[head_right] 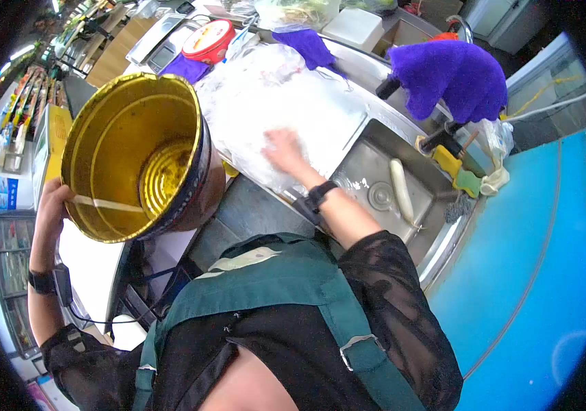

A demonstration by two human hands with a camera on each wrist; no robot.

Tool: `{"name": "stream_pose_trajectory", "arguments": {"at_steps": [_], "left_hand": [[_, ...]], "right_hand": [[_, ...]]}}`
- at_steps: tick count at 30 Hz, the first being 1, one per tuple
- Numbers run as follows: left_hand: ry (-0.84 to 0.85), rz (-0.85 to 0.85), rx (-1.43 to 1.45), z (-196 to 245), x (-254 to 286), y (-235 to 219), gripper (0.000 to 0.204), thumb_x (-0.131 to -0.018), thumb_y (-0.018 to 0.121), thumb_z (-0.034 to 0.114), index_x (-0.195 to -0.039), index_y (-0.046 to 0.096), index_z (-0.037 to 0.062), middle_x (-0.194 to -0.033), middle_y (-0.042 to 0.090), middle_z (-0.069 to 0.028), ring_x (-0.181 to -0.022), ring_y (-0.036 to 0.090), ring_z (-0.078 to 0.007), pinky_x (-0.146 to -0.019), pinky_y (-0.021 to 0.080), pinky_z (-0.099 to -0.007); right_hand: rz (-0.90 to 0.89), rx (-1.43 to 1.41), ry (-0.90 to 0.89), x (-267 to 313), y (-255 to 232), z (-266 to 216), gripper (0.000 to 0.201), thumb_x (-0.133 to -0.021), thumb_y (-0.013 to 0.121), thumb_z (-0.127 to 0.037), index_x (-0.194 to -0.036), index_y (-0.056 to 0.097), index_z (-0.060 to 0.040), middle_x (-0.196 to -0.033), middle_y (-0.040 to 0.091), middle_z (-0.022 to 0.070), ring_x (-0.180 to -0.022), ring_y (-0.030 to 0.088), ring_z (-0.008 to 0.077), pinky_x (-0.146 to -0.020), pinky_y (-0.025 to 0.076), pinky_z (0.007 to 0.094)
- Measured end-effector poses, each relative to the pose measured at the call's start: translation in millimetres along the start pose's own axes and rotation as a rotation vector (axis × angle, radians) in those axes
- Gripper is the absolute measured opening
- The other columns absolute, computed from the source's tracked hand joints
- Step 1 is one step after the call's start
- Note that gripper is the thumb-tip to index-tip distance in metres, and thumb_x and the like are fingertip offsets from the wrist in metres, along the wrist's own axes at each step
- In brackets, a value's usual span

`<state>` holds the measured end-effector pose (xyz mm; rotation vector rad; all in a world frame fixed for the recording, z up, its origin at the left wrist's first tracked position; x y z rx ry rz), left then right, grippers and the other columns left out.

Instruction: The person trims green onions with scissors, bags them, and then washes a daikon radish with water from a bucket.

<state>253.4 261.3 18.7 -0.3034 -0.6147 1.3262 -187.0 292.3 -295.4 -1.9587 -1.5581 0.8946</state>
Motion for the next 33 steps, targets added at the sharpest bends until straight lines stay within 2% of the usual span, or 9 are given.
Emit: {"name": "stream_pose_trajectory", "arguments": {"at_steps": [3,6,9,17,19,21,25,29,33], "left_hand": [[-0.044,0.030,0.007,6,-5,2,0.020,-0.073,0.048,0.004,-0.087,0.060,-0.0043,-0.069,0.060,-0.0064,-0.048,0.057,-0.0145,-0.039,0.047,-0.0248],[-0.056,0.099,0.015,4,-7,5,0.024,-0.073,0.048,0.005,-0.092,0.060,-0.0042,-0.069,0.060,-0.0055,-0.047,0.056,-0.0124,-0.039,0.046,-0.0229],[-0.036,0.043,-0.007,14,-6,11,0.026,-0.073,0.048,0.005,-0.095,0.060,-0.0041,-0.071,0.061,-0.0052,-0.048,0.056,-0.0112,-0.040,0.047,-0.0227],[-0.051,0.080,-0.015,32,-6,17,0.023,-0.073,0.047,0.005,-0.090,0.060,-0.0032,-0.071,0.060,-0.0043,-0.052,0.057,-0.0122,-0.042,0.046,-0.0233],[-0.024,0.080,-0.037,47,0,22,0.024,-0.073,0.047,0.005,-0.091,0.061,-0.0033,-0.071,0.060,-0.0034,-0.051,0.056,-0.0119,-0.042,0.044,-0.0237],[-0.046,0.060,-0.017,61,0,27,0.026,-0.073,0.047,0.005,-0.092,0.061,-0.0041,-0.072,0.060,-0.0029,-0.055,0.056,-0.0109,-0.046,0.044,-0.0229],[0.135,-0.023,-0.037,91,-28,33,0.027,-0.073,0.048,0.005,-0.094,0.062,-0.0052,-0.077,0.061,-0.0029,-0.065,0.055,-0.0095,-0.058,0.042,-0.0211],[0.177,-0.109,-0.007,120,-87,43,0.029,-0.073,0.049,0.005,-0.097,0.061,-0.0049,-0.080,0.060,-0.0024,-0.068,0.053,-0.0091,-0.059,0.042,-0.0216],[0.180,-0.179,-0.115,186,-132,69,0.030,-0.073,0.050,0.005,-0.099,0.061,-0.0044,-0.080,0.059,-0.0016,-0.068,0.054,-0.0083,-0.057,0.041,-0.0206]], "right_hand": [[-0.210,0.247,0.063,-13,20,-52,0.064,-0.075,0.071,-0.036,-0.128,0.048,-0.0069,-0.132,0.044,0.0191,-0.129,0.034,0.0341,-0.099,0.037,0.0488],[-0.028,0.414,0.040,-34,50,-27,0.050,-0.077,0.067,-0.022,-0.121,0.051,-0.0041,-0.125,0.050,0.0218,-0.125,0.041,0.0361,-0.097,0.040,0.0473],[-0.289,0.088,0.191,-74,50,19,0.041,-0.075,0.060,-0.008,-0.116,0.053,-0.0025,-0.118,0.056,0.0232,-0.119,0.048,0.0383,-0.093,0.044,0.0456],[0.094,0.517,0.135,-90,-18,41,0.051,-0.072,0.063,-0.010,-0.122,0.051,-0.0032,-0.109,0.058,0.0223,-0.107,0.053,0.0394,-0.088,0.048,0.0457],[0.043,0.424,0.227,-88,1,54,0.051,-0.070,0.067,-0.015,-0.119,0.055,-0.0028,-0.107,0.061,0.0214,-0.103,0.057,0.0377,-0.088,0.049,0.0441],[-0.269,0.201,0.293,-96,-2,59,0.036,-0.075,0.060,-0.012,-0.109,0.060,-0.0008,-0.107,0.062,0.0247,-0.102,0.060,0.0386,-0.087,0.050,0.0431],[-0.195,-0.219,0.224,-82,-38,89,0.038,-0.072,0.061,-0.014,-0.108,0.063,-0.0027,-0.099,0.063,0.0264,-0.093,0.063,0.0394,-0.083,0.050,0.0421],[0.113,-0.815,0.402,-76,-111,77,0.029,-0.075,0.055,0.001,-0.102,0.064,0.0012,-0.089,0.065,0.0053,-0.078,0.059,0.0119,-0.069,0.047,0.0269],[0.431,-1.143,0.525,-74,-168,27,0.035,-0.076,0.052,0.005,-0.110,0.060,0.0015,-0.096,0.065,0.0057,-0.082,0.062,0.0137,-0.073,0.050,0.0279]]}}
Point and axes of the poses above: each hand's wrist, its own x-axis away from the middle knuckle, its own y-axis out of the palm, z = x × y, the point moved 3 cm from there along -x, towards the middle knuckle
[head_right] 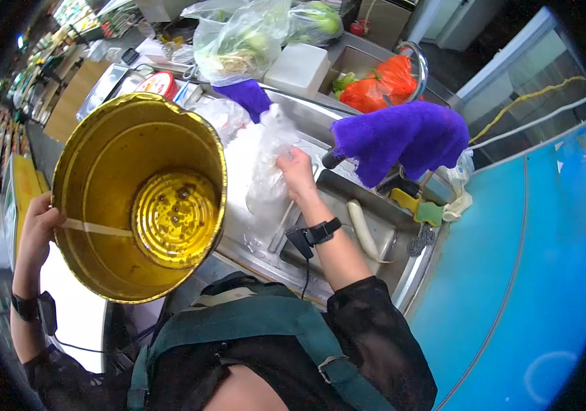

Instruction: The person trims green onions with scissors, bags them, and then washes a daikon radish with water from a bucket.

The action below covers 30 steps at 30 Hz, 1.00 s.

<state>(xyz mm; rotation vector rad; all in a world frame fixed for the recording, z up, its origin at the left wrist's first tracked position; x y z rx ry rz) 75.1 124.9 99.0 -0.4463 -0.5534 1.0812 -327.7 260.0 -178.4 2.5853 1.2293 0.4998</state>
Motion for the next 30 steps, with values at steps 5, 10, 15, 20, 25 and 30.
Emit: {"name": "stream_pose_trajectory", "arguments": {"at_steps": [5,10,15,20,25,30], "left_hand": [[0.005,-0.282,0.039,19,-85,4,0.034,-0.070,0.048,0.001,-0.101,0.059,-0.0076,-0.075,0.064,-0.0093,-0.051,0.061,-0.0139,-0.040,0.051,-0.0237],[-0.006,-0.402,0.083,51,-125,18,0.037,-0.070,0.047,-0.001,-0.105,0.054,-0.0127,-0.078,0.063,-0.0117,-0.050,0.061,-0.0154,-0.039,0.054,-0.0245],[-0.090,-0.493,-0.023,116,-171,6,0.032,-0.073,0.053,0.002,-0.102,0.059,-0.0080,-0.076,0.065,-0.0072,-0.051,0.060,-0.0103,-0.041,0.049,-0.0213],[-0.034,-0.477,0.055,56,-158,12,0.035,-0.073,0.049,-0.001,-0.105,0.057,-0.0102,-0.079,0.064,-0.0097,-0.052,0.061,-0.0140,-0.041,0.051,-0.0229],[-0.097,-0.582,-0.042,109,-174,17,0.036,-0.073,0.049,0.000,-0.106,0.057,-0.0101,-0.080,0.064,-0.0100,-0.052,0.062,-0.0154,-0.039,0.052,-0.0243],[-0.123,-0.625,-0.106,139,-177,42,0.035,-0.075,0.048,0.001,-0.108,0.057,-0.0100,-0.079,0.064,-0.0102,-0.052,0.062,-0.0155,-0.039,0.052,-0.0235]], "right_hand": [[0.272,-0.061,-0.284,-15,29,-81,0.033,-0.077,0.051,0.006,-0.108,0.059,0.0020,-0.099,0.064,0.0055,-0.089,0.061,0.0148,-0.079,0.049,0.0293],[0.713,0.307,-0.673,-104,6,-153,0.027,-0.074,0.056,-0.003,-0.100,0.060,0.0049,-0.095,0.066,0.0178,-0.086,0.063,0.0303,-0.080,0.048,0.0371],[1.054,0.892,-0.553,-219,-35,-223,0.028,-0.072,0.064,-0.011,-0.096,0.059,0.0035,-0.102,0.062,0.0265,-0.101,0.057,0.0429,-0.089,0.044,0.0451],[1.089,1.369,-0.406,-270,-69,-201,0.049,-0.070,0.074,-0.027,-0.105,0.058,0.0030,-0.103,0.062,0.0267,-0.105,0.057,0.0396,-0.094,0.042,0.0449],[0.684,0.871,-0.239,-240,-27,-159,0.057,-0.075,0.077,-0.028,-0.120,0.058,0.0004,-0.115,0.062,0.0179,-0.107,0.059,0.0265,-0.093,0.046,0.0365],[0.058,0.313,-0.212,-104,38,-101,0.032,-0.088,0.063,-0.009,-0.118,0.059,0.0012,-0.112,0.063,0.0088,-0.104,0.057,0.0140,-0.092,0.044,0.0289]]}}
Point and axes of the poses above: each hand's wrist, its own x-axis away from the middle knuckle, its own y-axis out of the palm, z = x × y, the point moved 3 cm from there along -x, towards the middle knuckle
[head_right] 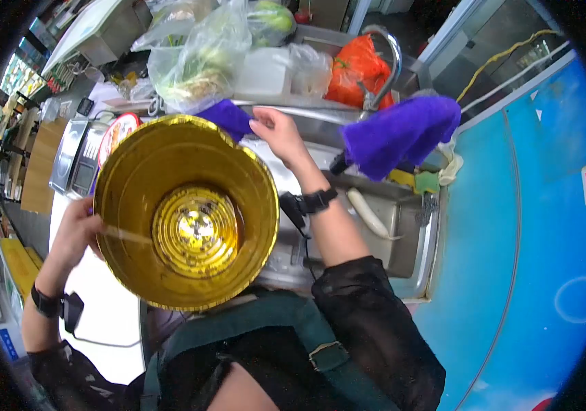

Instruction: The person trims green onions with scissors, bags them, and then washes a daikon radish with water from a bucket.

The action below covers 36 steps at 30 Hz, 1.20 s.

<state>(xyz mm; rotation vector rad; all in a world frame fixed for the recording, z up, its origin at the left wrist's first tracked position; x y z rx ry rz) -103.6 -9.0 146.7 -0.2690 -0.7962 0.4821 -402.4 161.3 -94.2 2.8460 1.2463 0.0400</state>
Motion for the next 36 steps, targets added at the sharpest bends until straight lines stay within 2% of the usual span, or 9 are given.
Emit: {"name": "stream_pose_trajectory", "arguments": {"at_steps": [6,8,15,17,22,26,31,34,36], "left_hand": [[0.037,-0.056,-0.117,41,-19,43,0.033,-0.078,0.051,0.002,-0.108,0.054,-0.0109,-0.078,0.064,-0.0132,-0.050,0.063,-0.0199,-0.036,0.052,-0.0265],[0.006,0.009,-0.236,59,-21,58,0.035,-0.078,0.051,0.002,-0.111,0.053,-0.0104,-0.080,0.064,-0.0150,-0.052,0.064,-0.0226,-0.037,0.054,-0.0289],[0.027,-0.090,-0.579,127,-28,104,0.030,-0.077,0.050,-0.003,-0.105,0.052,-0.0136,-0.078,0.062,-0.0212,-0.057,0.066,-0.0312,-0.041,0.058,-0.0369],[0.198,0.024,-0.751,144,-25,111,0.026,-0.078,0.050,-0.004,-0.101,0.054,-0.0148,-0.081,0.062,-0.0228,-0.059,0.067,-0.0344,-0.040,0.059,-0.0378],[0.000,-0.028,-0.926,169,-25,177,0.022,-0.079,0.048,-0.003,-0.093,0.057,-0.0168,-0.086,0.063,-0.0274,-0.062,0.067,-0.0386,-0.044,0.060,-0.0391],[0.148,-0.164,-1.123,172,-49,213,0.022,-0.079,0.046,-0.001,-0.089,0.057,-0.0176,-0.078,0.063,-0.0291,-0.062,0.067,-0.0401,-0.046,0.059,-0.0405],[0.064,-0.163,-0.798,176,-45,213,0.024,-0.078,0.048,0.002,-0.086,0.059,-0.0177,-0.072,0.063,-0.0276,-0.054,0.067,-0.0346,-0.046,0.059,-0.0375],[0.258,-0.173,-0.755,167,-57,210,0.025,-0.078,0.047,0.002,-0.087,0.059,-0.0172,-0.072,0.064,-0.0257,-0.053,0.067,-0.0329,-0.047,0.059,-0.0363],[0.139,-0.151,-0.692,163,-41,216,0.026,-0.079,0.047,0.003,-0.092,0.057,-0.0174,-0.074,0.064,-0.0237,-0.054,0.067,-0.0319,-0.047,0.059,-0.0357]], "right_hand": [[-0.324,0.215,0.365,154,-103,36,0.030,-0.089,0.062,-0.016,-0.115,0.062,-0.0006,-0.097,0.067,0.0082,-0.085,0.062,0.0146,-0.079,0.050,0.0296],[-0.252,0.311,0.471,181,-156,27,0.027,-0.092,0.056,-0.011,-0.118,0.059,-0.0012,-0.105,0.065,0.0069,-0.094,0.061,0.0133,-0.079,0.051,0.0280],[0.470,0.228,0.293,176,-321,9,0.024,-0.093,0.055,-0.014,-0.111,0.059,0.0017,-0.094,0.067,0.0069,-0.078,0.063,0.0122,-0.066,0.051,0.0261],[0.493,0.178,0.263,162,-337,16,0.023,-0.093,0.056,-0.014,-0.108,0.060,0.0035,-0.092,0.068,0.0074,-0.075,0.063,0.0125,-0.064,0.051,0.0255],[0.493,0.273,0.261,138,-358,48,0.020,-0.090,0.059,-0.014,-0.107,0.058,-0.0030,-0.083,0.065,0.0078,-0.066,0.063,0.0149,-0.052,0.051,0.0299],[0.586,0.601,0.252,102,-368,74,0.022,-0.087,0.061,-0.016,-0.105,0.054,-0.0047,-0.074,0.064,0.0105,-0.055,0.062,0.0205,-0.050,0.052,0.0341],[0.574,0.904,0.361,83,-371,58,0.014,-0.087,0.056,-0.015,-0.097,0.052,-0.0055,-0.061,0.060,0.0126,-0.049,0.061,0.0253,-0.047,0.051,0.0382],[0.573,0.734,0.408,91,-374,44,0.017,-0.090,0.051,-0.019,-0.091,0.054,-0.0027,-0.058,0.059,0.0124,-0.047,0.061,0.0243,-0.045,0.050,0.0384],[0.564,0.645,0.379,101,-376,43,0.025,-0.092,0.045,-0.022,-0.085,0.055,0.0001,-0.057,0.059,0.0119,-0.044,0.058,0.0229,-0.041,0.048,0.0369]]}}
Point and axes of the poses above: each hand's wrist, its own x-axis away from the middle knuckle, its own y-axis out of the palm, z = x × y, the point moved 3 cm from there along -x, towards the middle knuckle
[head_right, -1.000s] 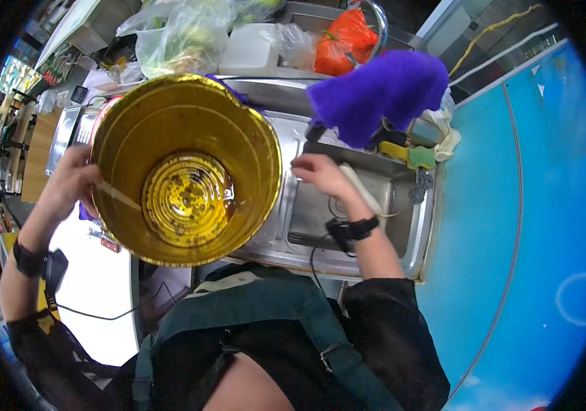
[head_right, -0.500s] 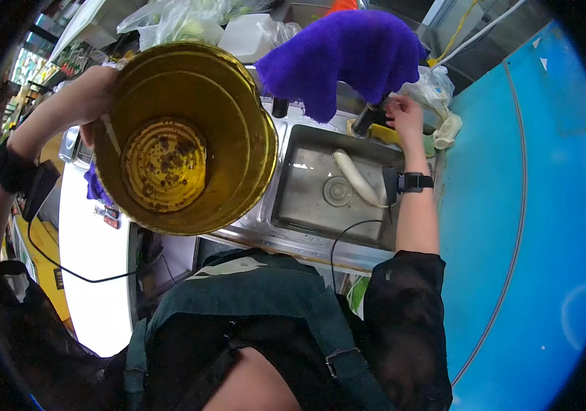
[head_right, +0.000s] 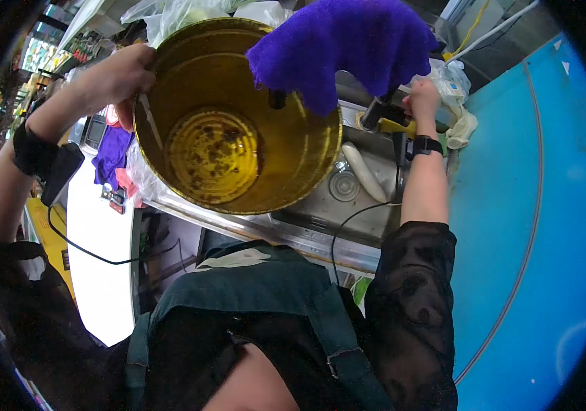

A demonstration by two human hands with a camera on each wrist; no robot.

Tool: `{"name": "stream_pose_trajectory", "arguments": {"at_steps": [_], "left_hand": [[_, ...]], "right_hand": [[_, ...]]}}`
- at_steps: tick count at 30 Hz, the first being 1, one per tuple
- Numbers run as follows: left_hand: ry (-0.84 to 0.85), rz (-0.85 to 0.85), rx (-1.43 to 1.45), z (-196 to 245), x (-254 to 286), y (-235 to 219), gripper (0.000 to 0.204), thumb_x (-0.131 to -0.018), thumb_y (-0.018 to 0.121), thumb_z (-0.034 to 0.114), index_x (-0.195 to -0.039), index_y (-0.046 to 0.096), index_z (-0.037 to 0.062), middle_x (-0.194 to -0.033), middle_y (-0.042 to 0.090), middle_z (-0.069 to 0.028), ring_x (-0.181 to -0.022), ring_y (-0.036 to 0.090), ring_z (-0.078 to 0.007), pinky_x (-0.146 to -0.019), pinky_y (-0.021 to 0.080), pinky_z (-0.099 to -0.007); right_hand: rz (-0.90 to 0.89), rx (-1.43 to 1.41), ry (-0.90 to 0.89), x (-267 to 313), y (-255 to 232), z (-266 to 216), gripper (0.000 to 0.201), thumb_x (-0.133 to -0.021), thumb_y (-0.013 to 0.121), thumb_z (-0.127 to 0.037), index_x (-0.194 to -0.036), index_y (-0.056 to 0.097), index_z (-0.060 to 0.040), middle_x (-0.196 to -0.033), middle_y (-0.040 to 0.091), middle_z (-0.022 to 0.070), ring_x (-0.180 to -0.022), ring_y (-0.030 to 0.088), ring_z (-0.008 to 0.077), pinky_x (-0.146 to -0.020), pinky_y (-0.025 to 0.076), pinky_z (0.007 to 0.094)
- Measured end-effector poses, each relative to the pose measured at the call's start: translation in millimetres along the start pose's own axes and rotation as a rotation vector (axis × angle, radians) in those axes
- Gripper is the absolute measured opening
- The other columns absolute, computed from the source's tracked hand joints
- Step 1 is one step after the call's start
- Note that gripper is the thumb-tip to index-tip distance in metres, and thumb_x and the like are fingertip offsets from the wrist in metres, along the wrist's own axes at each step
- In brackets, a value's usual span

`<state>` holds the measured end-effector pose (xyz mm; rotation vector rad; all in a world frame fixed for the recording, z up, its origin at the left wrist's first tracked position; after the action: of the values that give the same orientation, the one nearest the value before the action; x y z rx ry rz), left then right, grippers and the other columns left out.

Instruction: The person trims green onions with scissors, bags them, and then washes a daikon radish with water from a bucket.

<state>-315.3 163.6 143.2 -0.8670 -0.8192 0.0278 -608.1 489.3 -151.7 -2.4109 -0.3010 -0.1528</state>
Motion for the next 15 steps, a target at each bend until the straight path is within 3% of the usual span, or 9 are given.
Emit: {"name": "stream_pose_trajectory", "arguments": {"at_steps": [3,15], "left_hand": [[-0.030,-0.003,0.143,-6,8,10,0.029,-0.082,0.048,0.005,-0.102,0.052,-0.0153,-0.082,0.063,-0.0222,-0.060,0.068,-0.0314,-0.046,0.059,-0.0346],[0.028,-0.042,0.344,-36,10,53,0.031,-0.083,0.046,0.000,-0.111,0.048,-0.0132,-0.094,0.061,-0.0225,-0.071,0.069,-0.0317,-0.053,0.062,-0.0354]], "right_hand": [[0.031,-0.379,0.221,-14,-6,45,0.023,-0.094,0.047,-0.021,-0.088,0.055,-0.0005,-0.059,0.060,0.0107,-0.041,0.053,0.0197,-0.037,0.045,0.0327],[-0.054,-0.454,0.202,-5,-4,45,0.026,-0.097,0.049,-0.030,-0.102,0.051,-0.0038,-0.064,0.061,0.0094,-0.044,0.053,0.0169,-0.042,0.049,0.0322]]}}
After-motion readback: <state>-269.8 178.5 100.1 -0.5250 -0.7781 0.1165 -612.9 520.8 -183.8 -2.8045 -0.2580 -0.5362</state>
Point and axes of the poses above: each hand's wrist, its own x-axis away from the middle knuckle, its own y-axis out of the palm, z = x × y, the point moved 3 cm from there along -x, towards the middle knuckle
